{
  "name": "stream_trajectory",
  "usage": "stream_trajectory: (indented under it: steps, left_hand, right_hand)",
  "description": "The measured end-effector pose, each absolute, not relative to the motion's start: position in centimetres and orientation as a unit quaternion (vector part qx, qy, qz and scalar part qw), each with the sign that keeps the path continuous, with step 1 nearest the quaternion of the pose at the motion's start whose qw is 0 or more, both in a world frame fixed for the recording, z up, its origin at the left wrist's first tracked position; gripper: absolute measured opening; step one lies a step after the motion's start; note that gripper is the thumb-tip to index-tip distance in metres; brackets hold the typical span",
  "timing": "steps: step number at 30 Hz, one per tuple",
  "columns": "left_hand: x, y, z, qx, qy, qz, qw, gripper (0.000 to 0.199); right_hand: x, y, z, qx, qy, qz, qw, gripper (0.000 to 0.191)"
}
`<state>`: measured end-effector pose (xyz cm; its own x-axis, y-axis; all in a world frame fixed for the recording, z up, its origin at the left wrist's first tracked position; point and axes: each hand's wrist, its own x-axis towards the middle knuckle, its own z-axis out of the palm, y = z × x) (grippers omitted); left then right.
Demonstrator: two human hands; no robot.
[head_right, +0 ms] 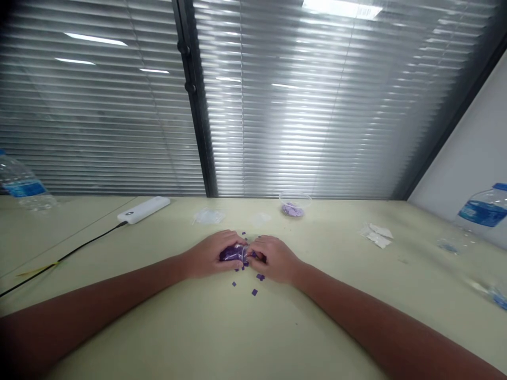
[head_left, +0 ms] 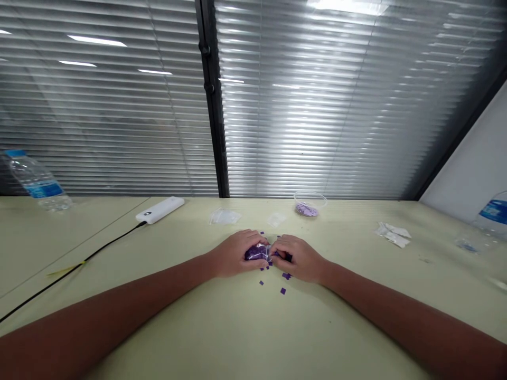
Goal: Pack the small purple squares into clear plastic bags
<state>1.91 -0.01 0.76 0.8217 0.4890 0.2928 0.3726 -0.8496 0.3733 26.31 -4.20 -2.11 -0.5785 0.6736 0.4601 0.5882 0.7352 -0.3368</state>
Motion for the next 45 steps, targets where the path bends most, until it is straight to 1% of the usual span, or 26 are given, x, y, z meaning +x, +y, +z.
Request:
stream_trajectory:
  steps: [30, 38, 45]
  left_hand:
    - [1.84, 0.12, 0.53, 0.940, 0.230, 0.195, 0.161, 0.044]
    - [1.90, 0.04, 0.74, 0.943, 0.227, 0.188, 0.153, 0.040]
    - [1.98, 0.11, 0.72, 0.943, 0.225, 0.190, 0.152, 0.041]
  right_hand:
    - [26.29, -4.26, -1.98, -0.358, -0.885, 0.070, 0.289, 0.004]
    - [26.34, -4.22, -2.10, -0.356, -0.886, 0.070, 0.289, 0.005]
    - [26.36, -4.26, -1.99, -0.358, -0.885, 0.072, 0.289, 0.005]
